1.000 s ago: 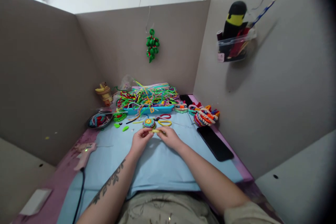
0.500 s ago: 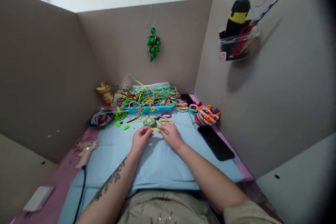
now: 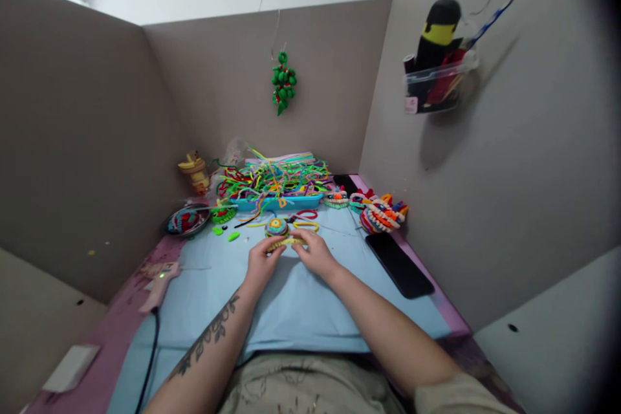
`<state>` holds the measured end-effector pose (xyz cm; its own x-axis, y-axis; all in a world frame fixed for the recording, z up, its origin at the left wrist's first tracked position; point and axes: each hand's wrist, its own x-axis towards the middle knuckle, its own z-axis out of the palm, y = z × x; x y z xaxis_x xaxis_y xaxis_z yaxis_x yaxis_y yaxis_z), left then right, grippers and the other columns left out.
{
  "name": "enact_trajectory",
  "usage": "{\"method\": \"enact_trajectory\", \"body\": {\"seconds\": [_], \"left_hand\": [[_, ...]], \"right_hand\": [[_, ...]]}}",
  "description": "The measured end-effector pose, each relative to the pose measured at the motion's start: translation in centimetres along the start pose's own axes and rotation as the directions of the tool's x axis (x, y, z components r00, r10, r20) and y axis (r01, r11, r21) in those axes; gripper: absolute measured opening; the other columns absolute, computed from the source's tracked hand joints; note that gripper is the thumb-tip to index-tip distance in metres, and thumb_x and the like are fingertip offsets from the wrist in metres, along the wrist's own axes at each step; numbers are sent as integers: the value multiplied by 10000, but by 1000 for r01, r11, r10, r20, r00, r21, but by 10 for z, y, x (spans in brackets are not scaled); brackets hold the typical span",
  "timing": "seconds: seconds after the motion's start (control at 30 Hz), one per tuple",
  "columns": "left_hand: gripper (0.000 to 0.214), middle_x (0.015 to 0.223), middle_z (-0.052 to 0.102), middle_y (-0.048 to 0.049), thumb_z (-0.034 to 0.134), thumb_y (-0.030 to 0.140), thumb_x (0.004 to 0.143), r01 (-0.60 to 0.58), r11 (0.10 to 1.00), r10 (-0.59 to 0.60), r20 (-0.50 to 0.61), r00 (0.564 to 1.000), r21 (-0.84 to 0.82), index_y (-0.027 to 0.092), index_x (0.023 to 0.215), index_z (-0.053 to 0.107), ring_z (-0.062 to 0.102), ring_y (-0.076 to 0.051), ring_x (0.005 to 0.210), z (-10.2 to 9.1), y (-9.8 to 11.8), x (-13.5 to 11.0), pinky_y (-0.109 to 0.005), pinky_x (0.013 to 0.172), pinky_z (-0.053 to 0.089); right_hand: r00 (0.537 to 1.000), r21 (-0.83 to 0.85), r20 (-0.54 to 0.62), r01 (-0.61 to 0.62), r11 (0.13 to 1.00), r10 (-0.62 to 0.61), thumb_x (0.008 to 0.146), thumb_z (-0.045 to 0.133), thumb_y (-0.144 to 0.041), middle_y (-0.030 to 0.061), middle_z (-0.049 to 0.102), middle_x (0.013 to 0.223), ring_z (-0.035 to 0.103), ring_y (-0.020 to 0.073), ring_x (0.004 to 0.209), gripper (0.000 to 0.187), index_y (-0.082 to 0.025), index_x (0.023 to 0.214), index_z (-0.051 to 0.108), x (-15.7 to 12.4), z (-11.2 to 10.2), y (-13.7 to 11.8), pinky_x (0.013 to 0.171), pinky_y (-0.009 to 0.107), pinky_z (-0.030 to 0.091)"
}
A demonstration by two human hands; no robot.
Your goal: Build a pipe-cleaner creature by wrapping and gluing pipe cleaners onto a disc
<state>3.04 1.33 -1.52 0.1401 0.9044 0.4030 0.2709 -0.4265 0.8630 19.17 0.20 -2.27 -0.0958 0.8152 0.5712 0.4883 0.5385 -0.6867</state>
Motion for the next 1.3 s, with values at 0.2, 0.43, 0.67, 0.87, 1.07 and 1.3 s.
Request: {"method": "enact_trajectory", "body": {"seconds": [0.2,0.43,0.67,0.87,1.07,1.3], "left_hand": [[228,793,696,-50,659,353,685,44,999,-44,15,999,17,186,834,700,614,-179,716,-4,-3,3,-268,670,468],[247,774,689,-38,591,372,749,4,981,-7,14,1000,193,169,862,674,619,-172,719,-5,-13,6,-279,680,479],[190,869,689,-54,628,285,755,-276,886,251,114,961,372,199,923,652,623,-186,818,0,-17,-1,-312,756,486],[176,878,686,-59,580,307,799,-230,906,230,41,972,355,183,906,645,628,-172,810,-3,-17,0,-290,747,490],[204,833,685,-49,476,308,856,-168,904,153,69,986,394,185,862,639,627,-164,760,-6,-11,1,-268,692,481],[235,924,698,-54,567,307,808,-311,817,268,158,950,485,194,1010,610,639,-186,804,-1,-13,-2,-305,738,476]], "right_hand": [[999,-49,-5,47,998,-47,795,555,-158,41,640,862,547,193,870,146,-211,907,632,1,-2,2,810,329,414],[995,-90,-63,65,994,-71,786,564,-137,36,643,826,548,196,849,119,-209,852,632,2,-1,6,789,335,418],[999,-56,-6,46,997,-47,767,564,-123,37,650,866,557,191,869,160,-201,893,622,0,3,2,802,328,424],[998,24,-29,-49,998,50,778,563,-187,42,637,894,583,173,828,181,-193,953,605,-1,0,2,727,284,454],[992,25,-127,-3,1000,6,775,541,-145,51,626,864,572,188,871,132,-197,856,632,2,-5,8,779,315,453],[999,35,-32,9,999,-8,774,547,-140,37,645,846,572,183,867,150,-210,864,644,1,0,3,799,319,439]]}}
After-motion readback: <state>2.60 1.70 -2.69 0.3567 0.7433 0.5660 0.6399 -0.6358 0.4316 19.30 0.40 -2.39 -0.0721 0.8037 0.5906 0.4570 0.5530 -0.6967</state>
